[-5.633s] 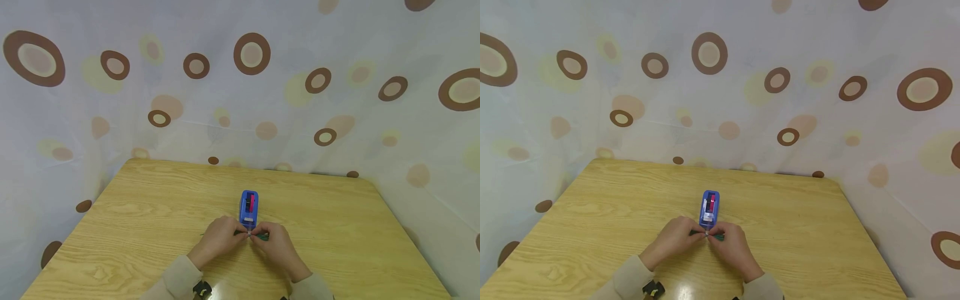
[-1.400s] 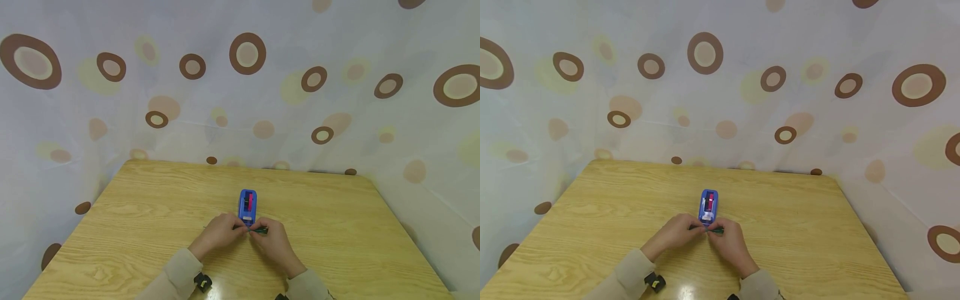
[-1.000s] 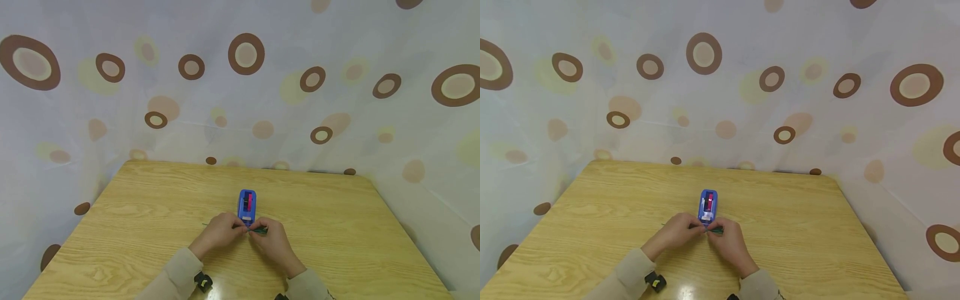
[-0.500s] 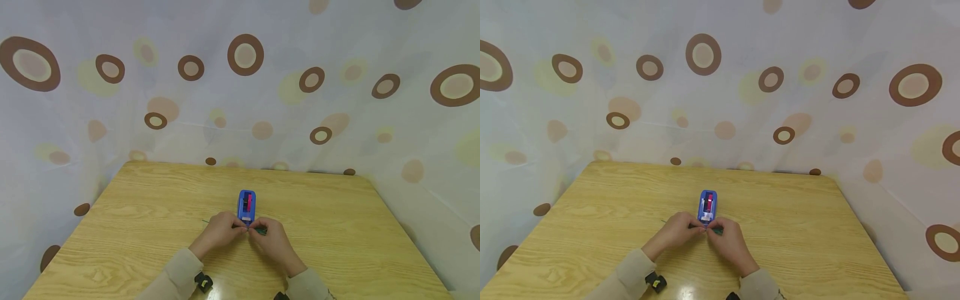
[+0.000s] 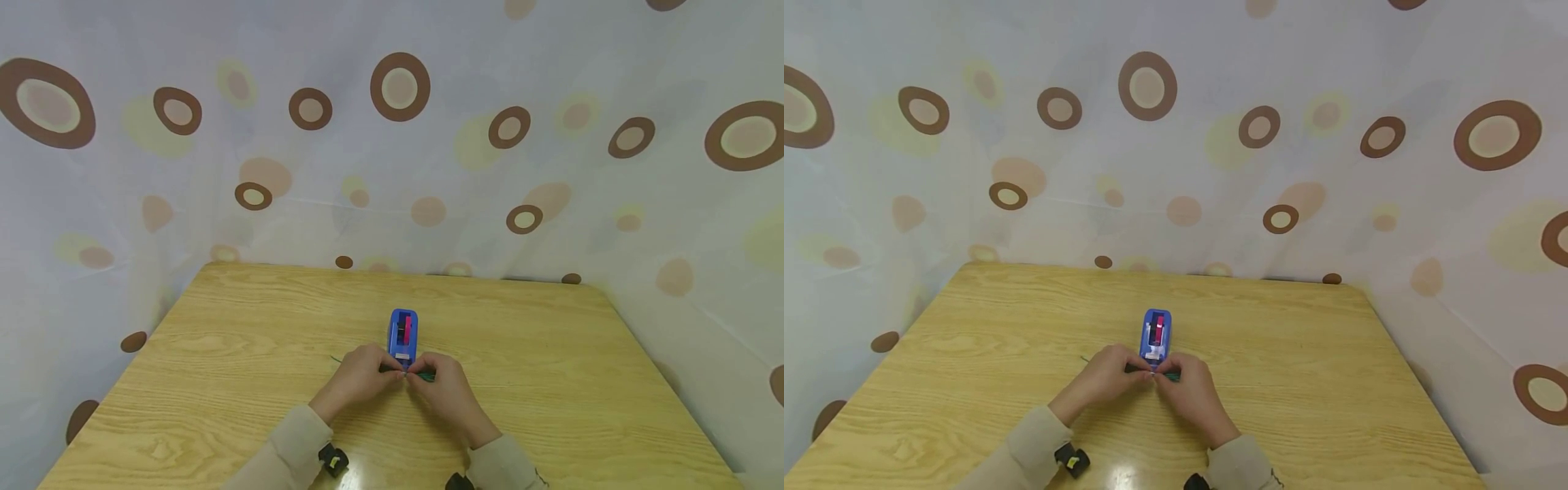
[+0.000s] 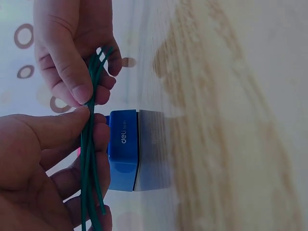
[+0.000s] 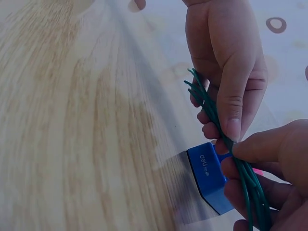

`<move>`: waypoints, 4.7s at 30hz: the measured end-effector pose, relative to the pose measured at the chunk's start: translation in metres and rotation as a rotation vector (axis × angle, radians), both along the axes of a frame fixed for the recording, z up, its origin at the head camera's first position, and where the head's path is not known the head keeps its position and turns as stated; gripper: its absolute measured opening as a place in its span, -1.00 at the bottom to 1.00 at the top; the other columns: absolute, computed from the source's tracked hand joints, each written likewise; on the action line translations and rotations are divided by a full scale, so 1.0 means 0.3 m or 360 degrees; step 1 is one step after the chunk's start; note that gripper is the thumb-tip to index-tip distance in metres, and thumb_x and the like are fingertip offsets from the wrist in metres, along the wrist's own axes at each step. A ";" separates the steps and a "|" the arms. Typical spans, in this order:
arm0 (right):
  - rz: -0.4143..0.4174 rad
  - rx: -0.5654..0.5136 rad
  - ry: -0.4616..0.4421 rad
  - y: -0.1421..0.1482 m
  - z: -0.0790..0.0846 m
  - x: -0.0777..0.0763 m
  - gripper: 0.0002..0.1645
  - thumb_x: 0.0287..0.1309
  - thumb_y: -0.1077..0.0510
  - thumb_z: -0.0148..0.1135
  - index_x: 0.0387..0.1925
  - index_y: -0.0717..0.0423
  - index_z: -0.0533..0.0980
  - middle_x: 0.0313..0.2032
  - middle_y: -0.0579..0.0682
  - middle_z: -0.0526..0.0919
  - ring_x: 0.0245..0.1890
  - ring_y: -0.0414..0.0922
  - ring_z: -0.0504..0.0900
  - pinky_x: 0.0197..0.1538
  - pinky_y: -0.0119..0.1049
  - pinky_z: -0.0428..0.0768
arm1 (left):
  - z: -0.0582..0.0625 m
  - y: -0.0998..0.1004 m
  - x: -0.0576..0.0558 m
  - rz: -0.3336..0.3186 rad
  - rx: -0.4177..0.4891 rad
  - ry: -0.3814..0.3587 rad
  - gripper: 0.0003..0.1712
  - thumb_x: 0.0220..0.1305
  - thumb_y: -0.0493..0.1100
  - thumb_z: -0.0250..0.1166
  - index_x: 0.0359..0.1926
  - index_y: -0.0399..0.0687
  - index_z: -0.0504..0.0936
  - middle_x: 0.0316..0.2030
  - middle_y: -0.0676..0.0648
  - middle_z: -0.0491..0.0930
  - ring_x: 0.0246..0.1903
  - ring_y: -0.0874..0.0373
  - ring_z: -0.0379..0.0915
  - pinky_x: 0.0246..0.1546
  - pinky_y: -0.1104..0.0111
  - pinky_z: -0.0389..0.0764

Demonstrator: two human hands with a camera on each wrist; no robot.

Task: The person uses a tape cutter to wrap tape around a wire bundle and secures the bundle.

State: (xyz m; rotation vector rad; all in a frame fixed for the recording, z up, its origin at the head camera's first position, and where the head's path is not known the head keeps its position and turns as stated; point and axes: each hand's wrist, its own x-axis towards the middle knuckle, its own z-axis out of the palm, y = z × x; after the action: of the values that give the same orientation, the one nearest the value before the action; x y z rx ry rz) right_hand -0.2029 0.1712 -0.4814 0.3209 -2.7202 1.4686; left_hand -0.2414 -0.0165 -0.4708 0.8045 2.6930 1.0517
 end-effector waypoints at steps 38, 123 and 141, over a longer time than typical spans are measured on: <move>-0.0055 0.0107 0.0098 -0.011 0.000 0.005 -0.94 0.17 0.30 0.37 -0.32 0.10 0.67 -0.28 -0.11 0.70 -0.17 -0.16 0.66 -0.12 -0.22 0.64 | 0.001 -0.002 -0.014 -0.0013 -0.0091 0.0070 -0.86 0.30 -0.05 0.36 -0.32 0.09 0.83 -0.36 0.19 0.70 -0.32 0.32 0.53 -0.26 0.31 0.53; -0.0131 0.0094 0.0248 -0.018 -0.026 -0.019 -0.83 0.08 0.36 0.40 -0.26 0.12 0.71 -0.24 -0.04 0.74 -0.13 -0.07 0.68 -0.04 -0.09 0.63 | 0.002 0.021 -0.020 0.0129 -0.0084 0.0148 -0.89 0.27 -0.05 0.39 -0.30 0.06 0.79 -0.28 0.11 0.71 -0.17 0.09 0.61 -0.17 0.00 0.39; -0.0154 0.0238 0.0444 -0.028 -0.035 -0.018 -0.88 0.02 0.37 0.47 -0.38 0.12 0.72 -0.34 -0.07 0.75 -0.24 -0.13 0.72 -0.13 -0.17 0.65 | 0.004 0.015 -0.012 0.0140 -0.0033 0.0169 -0.92 0.22 -0.04 0.42 -0.33 0.12 0.79 -0.29 0.16 0.72 -0.17 0.13 0.61 -0.15 -0.02 0.37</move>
State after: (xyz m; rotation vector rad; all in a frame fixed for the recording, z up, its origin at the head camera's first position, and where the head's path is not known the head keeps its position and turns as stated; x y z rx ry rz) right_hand -0.2084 0.1628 -0.4919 0.3626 -2.5839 1.1059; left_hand -0.2449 -0.0119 -0.4695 0.7657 2.8471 1.0250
